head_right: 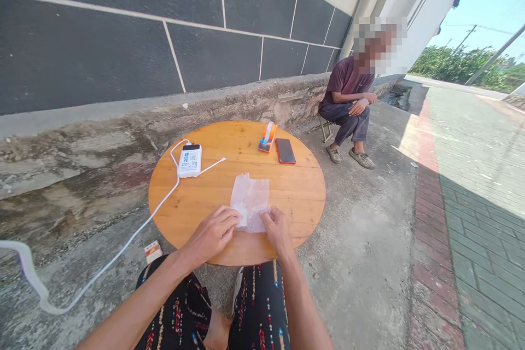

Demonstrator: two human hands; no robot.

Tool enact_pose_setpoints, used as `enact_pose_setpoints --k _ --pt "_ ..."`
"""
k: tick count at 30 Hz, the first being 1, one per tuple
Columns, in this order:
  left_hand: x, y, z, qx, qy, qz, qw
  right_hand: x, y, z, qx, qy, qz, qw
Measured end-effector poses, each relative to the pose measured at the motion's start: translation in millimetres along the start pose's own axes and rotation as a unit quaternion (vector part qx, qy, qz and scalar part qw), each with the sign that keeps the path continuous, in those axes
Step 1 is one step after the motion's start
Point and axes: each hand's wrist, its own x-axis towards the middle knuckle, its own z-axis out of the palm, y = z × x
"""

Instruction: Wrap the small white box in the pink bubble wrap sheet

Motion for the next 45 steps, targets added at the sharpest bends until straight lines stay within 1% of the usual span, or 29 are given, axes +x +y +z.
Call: enact_pose_setpoints --k 4,11,17,23,26,28,36,42,45 --pt "-0.3 -1.3 1.1 -0.015 0.011 0.002 1.000 1.5 -4.2 -0.4 -0.045 -0.003 -0.016 0.999" --pt "-1.6 1.4 1.1 -0.018 0.014 0.010 1.000 11.7 5.5 7.4 -0.145 0.050 -0.041 0.987" --pt "-0.9 5.4 0.4 -0.005 0.002 0.002 1.000 18.8 2.8 12.8 -0.189 0.073 -0.047 0.978" --pt "3.0 7.1 -1.2 0.027 -0.031 0.014 0.999 23.7 -2.1 19.1 -0.169 0.062 -0.049 0.982" --pt "5.2 9.6 -0.9 0.045 -0.050 0.005 0.998 21.9 -4.1 23.9 -0.145 0.057 -0.048 0.987" --pt "5.5 10.4 -0.1 0.052 -0.053 0.002 0.997 20.0 -5.7 26.8 -0.128 0.053 -0.047 0.989" --pt "2.5 6.9 1.8 0.047 -0.032 0.024 0.998 15.7 -14.8 32.1 -0.096 0.040 -0.046 0.994" --pt "1.0 5.4 4.0 0.024 -0.012 0.027 0.999 14.2 -30.9 37.1 -0.124 0.011 -0.058 0.990" --pt "-2.4 5.0 6.3 0.004 0.016 0.014 1.000 12.2 -38.5 37.5 -0.138 -0.012 -0.064 0.988"
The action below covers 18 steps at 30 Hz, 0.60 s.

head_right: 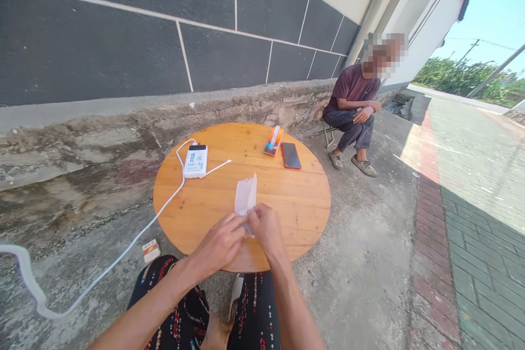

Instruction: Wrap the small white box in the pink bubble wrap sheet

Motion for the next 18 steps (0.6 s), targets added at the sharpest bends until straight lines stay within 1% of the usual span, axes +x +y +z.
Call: enact_pose_setpoints --k 3,7,10,14,18 --pt "-4.8 0.7 2.0 -0.032 0.032 -0.031 0.998 -2.2 -4.4 -3.9 -0.005 -0.023 -0.009 1.000" --pt "-8.6 3.0 0.7 -0.086 0.041 -0.051 0.994 -7.3 -4.8 -9.7 -0.007 -0.054 -0.026 0.998" --pt "-8.9 4.1 -3.0 -0.129 0.065 -0.071 0.987 -11.8 -2.2 -10.8 -0.024 -0.073 -0.048 0.996" --pt "-9.0 4.1 -3.9 -0.164 0.087 -0.096 0.978 -17.3 -2.7 -5.6 -0.122 -0.062 -0.073 0.988" --pt "-9.9 4.2 3.1 -0.173 0.138 -0.112 0.969 -22.6 -10.6 -1.1 -0.238 -0.048 -0.103 0.965"
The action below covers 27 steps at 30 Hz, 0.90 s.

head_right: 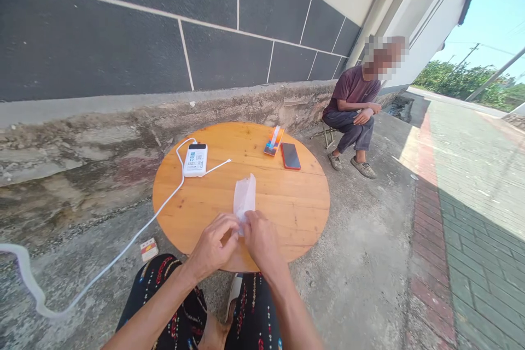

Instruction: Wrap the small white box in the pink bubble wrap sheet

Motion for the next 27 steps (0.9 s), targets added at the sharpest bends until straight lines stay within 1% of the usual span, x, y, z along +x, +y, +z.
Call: enact_pose_setpoints --k 3,6,8,10,12,14,17,20,22,24,27 --pt "-3.3 -0.6 5.4 0.000 0.028 -0.006 1.000 -4.2 -5.6 -3.6 -0.048 -0.020 -0.005 0.999" --pt "-5.2 0.7 6.5 -0.004 0.029 -0.011 0.999 -9.3 -8.8 -6.4 -0.075 -0.039 -0.020 0.996" --pt "-2.5 1.0 3.5 -0.012 0.027 -0.028 0.999 -11.7 -10.3 -5.6 -0.094 -0.045 -0.027 0.994" --pt "6.1 -0.7 -1.8 -0.014 0.032 -0.070 0.997 -12.8 -11.4 -3.1 -0.122 -0.048 -0.025 0.991" --pt "21.3 -4.6 -7.3 0.005 0.036 -0.138 0.990 -12.8 -12.1 -0.2 -0.148 -0.050 -0.020 0.988" --pt "41.0 -10.2 -10.4 0.042 0.010 -0.209 0.977 -12.4 -12.1 1.6 -0.160 -0.049 -0.022 0.986" --pt "70.5 -19.5 -6.6 0.056 -0.022 -0.244 0.968 -11.8 -11.1 2.1 -0.161 -0.046 -0.032 0.985" --pt "89.3 -26.6 5.1 0.057 -0.047 -0.265 0.961 -11.6 -8.7 2.6 -0.164 -0.049 -0.033 0.985" --pt "93.8 -29.3 12.8 0.048 -0.059 -0.276 0.958 -11.7 -6.6 4.3 -0.168 -0.050 -0.031 0.984" --pt "93.0 -30.5 17.5 0.034 -0.066 -0.290 0.954 -12.1 -4.5 6.5 -0.167 -0.046 -0.032 0.984" --pt "86.2 -30.6 17.6 0.011 -0.065 -0.315 0.947 -13.0 -2.2 8.9 -0.158 -0.040 -0.042 0.986"
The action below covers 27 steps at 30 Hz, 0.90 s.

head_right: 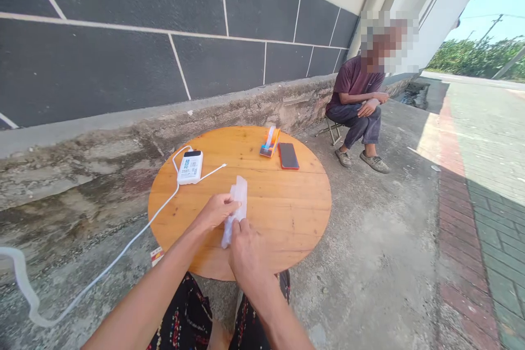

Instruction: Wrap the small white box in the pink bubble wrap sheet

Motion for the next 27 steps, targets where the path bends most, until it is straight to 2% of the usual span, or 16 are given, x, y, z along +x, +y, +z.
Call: enact_pose_setpoints --k 7,15,21,27 --pt "-10.1 -8.5 -4.8 -0.009 0.048 0.007 0.999 1.8 1.8 -3.9 -0.004 0.002 -0.011 1.000" --pt "-14.4 -22.1 1.6 -0.053 0.072 -0.014 0.996 5.4 5.7 -7.4 0.004 0.007 -0.018 1.000" --pt "-15.7 -27.6 4.1 -0.086 0.074 -0.026 0.993 5.7 11.6 -11.2 -0.033 0.061 -0.110 0.992" --pt "-15.2 -28.7 3.6 -0.083 0.076 -0.024 0.993 -1.7 12.0 -23.2 -0.022 0.035 -0.177 0.983"
